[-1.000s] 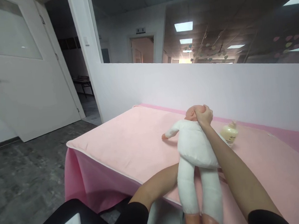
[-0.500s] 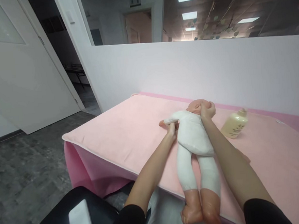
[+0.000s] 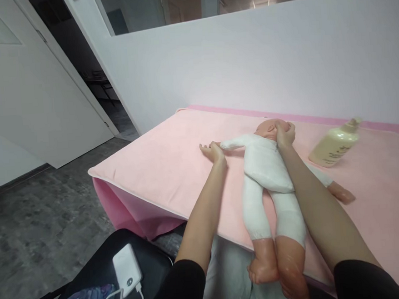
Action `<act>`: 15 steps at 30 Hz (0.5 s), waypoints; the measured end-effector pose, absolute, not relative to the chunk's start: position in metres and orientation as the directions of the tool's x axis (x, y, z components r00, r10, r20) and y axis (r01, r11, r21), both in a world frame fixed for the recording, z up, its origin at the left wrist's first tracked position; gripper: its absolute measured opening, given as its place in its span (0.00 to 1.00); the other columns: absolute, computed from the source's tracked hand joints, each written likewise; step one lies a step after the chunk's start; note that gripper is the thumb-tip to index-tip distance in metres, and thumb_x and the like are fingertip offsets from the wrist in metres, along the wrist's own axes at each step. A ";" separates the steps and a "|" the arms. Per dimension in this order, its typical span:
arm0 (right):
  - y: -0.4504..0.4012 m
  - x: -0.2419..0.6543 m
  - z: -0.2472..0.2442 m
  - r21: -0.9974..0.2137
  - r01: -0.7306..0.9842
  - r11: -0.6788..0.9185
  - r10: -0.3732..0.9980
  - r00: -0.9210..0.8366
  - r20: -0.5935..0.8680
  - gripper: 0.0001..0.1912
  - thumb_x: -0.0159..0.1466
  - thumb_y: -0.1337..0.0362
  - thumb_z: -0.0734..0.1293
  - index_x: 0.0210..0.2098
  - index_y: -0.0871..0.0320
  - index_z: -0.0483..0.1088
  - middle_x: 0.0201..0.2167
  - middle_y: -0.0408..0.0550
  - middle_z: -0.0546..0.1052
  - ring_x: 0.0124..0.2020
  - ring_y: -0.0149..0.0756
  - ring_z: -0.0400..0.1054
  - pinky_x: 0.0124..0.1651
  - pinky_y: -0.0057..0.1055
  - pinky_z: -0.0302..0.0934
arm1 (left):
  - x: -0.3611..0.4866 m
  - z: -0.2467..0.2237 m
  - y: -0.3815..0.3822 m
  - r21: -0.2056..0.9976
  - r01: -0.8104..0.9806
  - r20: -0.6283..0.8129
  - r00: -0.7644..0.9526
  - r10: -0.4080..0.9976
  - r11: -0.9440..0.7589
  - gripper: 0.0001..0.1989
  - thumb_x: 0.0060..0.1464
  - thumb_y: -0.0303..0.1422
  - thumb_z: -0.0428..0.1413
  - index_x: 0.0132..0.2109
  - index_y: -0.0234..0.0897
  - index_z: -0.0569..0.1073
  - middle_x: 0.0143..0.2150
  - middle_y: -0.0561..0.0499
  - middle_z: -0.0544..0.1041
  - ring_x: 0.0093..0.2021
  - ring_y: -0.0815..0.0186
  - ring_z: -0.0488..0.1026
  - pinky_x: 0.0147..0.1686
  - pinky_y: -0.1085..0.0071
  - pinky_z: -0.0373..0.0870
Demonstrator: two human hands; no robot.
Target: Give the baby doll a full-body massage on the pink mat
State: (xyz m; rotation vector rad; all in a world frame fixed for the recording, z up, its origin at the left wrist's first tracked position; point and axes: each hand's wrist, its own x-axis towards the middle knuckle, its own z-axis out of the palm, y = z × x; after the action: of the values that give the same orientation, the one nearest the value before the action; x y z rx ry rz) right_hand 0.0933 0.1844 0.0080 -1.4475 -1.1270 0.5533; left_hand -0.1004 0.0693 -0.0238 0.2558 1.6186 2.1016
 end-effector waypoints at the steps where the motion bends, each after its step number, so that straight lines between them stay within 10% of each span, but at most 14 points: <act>1: 0.184 0.095 0.007 -0.932 0.343 0.120 0.873 0.411 0.264 0.32 0.58 0.51 0.65 0.57 0.60 0.62 0.54 0.58 0.68 0.57 0.46 0.62 0.59 0.41 0.55 | -0.098 -0.020 0.065 0.986 -0.132 -0.078 -0.906 0.417 -0.103 0.35 0.52 0.28 0.48 0.66 0.33 0.48 0.65 0.38 0.60 0.65 0.57 0.59 0.61 0.61 0.57; 9: 0.178 0.100 0.001 -0.903 0.403 0.148 0.881 0.360 0.306 0.33 0.61 0.47 0.62 0.61 0.58 0.59 0.56 0.59 0.66 0.57 0.47 0.62 0.57 0.41 0.57 | -0.048 0.012 0.037 0.807 0.468 0.584 -0.547 0.600 -0.359 0.24 0.62 0.32 0.45 0.64 0.42 0.57 0.67 0.48 0.59 0.69 0.61 0.50 0.67 0.62 0.47; 15: 0.174 0.098 0.000 -0.934 0.297 0.197 0.883 0.360 0.300 0.33 0.61 0.51 0.63 0.61 0.60 0.58 0.57 0.57 0.66 0.59 0.43 0.60 0.61 0.39 0.53 | -0.045 -0.004 0.046 0.705 0.589 0.507 -0.028 0.861 -0.395 0.16 0.56 0.38 0.57 0.51 0.44 0.74 0.64 0.49 0.65 0.67 0.56 0.56 0.67 0.54 0.46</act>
State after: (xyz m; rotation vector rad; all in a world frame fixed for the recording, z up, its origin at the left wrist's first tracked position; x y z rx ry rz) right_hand 0.0981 0.1744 -0.0001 -1.3583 -1.1830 0.5851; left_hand -0.0454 0.0458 -0.0039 1.9707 1.5339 1.3897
